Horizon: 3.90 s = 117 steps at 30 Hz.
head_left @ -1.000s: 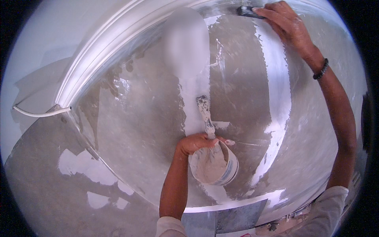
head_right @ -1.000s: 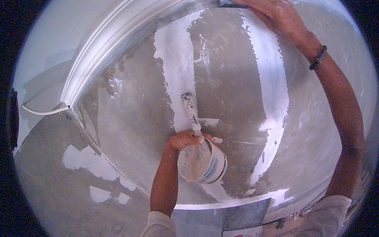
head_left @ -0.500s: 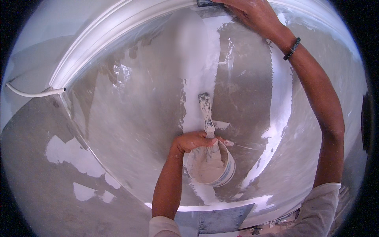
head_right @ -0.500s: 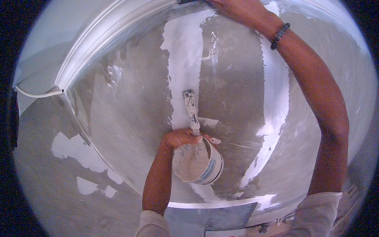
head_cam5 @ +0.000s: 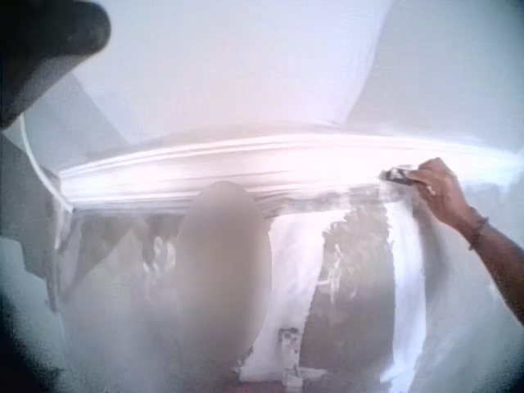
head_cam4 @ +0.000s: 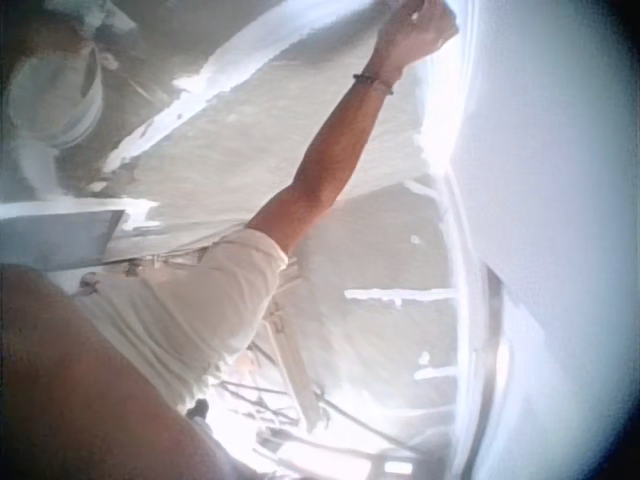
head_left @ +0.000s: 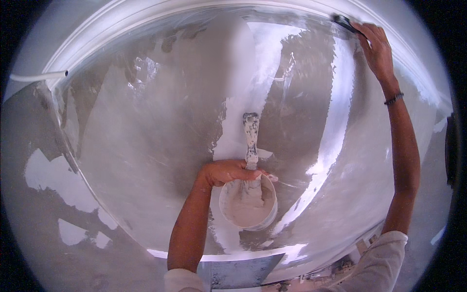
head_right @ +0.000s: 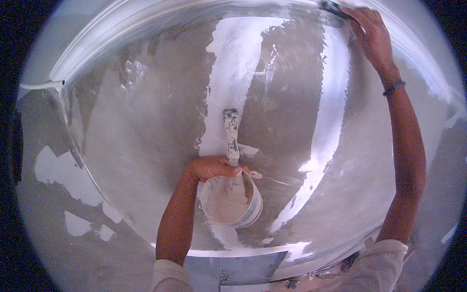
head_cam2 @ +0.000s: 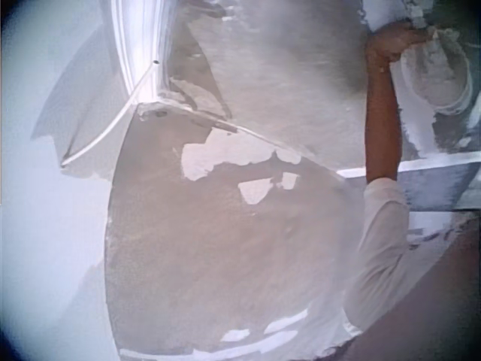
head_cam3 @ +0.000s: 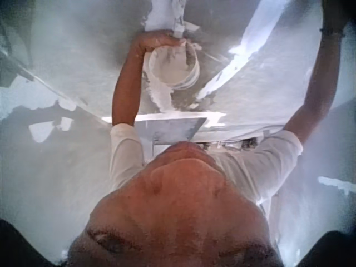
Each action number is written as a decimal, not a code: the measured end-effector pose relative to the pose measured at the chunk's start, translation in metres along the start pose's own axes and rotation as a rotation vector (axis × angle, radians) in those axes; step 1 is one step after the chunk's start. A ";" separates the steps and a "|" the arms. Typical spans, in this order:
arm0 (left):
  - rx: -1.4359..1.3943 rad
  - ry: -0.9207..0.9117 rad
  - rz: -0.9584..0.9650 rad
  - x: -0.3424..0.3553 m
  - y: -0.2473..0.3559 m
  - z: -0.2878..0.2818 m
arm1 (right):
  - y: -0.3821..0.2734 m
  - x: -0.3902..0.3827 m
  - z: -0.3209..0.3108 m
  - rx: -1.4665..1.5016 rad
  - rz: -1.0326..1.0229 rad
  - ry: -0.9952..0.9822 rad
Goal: The person applies joint compound to the ceiling joints using a putty knife and a small bucket of compound, smoothing the material along the seams.
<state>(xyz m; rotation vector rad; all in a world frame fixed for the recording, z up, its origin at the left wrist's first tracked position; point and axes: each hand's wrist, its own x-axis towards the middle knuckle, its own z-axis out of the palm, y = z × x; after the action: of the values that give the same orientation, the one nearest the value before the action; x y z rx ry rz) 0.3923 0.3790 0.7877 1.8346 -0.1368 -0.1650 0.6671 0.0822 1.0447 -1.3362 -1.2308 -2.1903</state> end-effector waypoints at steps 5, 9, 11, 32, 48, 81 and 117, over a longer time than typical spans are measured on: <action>0.123 0.012 -0.032 -0.008 0.017 0.007 | -0.035 0.011 -0.009 0.234 -0.004 0.086; 0.029 -0.030 0.013 -0.010 0.017 0.007 | -0.078 0.052 0.012 0.093 -0.195 0.071; 0.038 -0.010 0.012 -0.011 0.017 0.007 | -0.100 0.070 0.024 0.048 -0.198 0.065; -0.032 -0.072 -0.019 -0.007 0.009 0.001 | -0.093 0.042 0.006 0.239 -0.221 0.046; 0.035 0.071 -0.127 -0.006 0.013 0.005 | 0.072 -0.070 -0.027 -0.008 0.158 -0.146; -0.050 0.074 -0.094 -0.020 -0.010 -0.010 | -0.081 -0.229 -0.002 0.815 1.364 0.392; 0.065 0.091 -0.156 -0.011 0.024 0.015 | -0.226 0.180 -0.001 1.928 1.588 1.024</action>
<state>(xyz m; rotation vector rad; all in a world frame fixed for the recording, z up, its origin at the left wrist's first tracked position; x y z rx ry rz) 0.3788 0.3599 0.8077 1.9138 0.0660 -0.1882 0.4322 0.2460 1.0781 0.0756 -0.6162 0.0894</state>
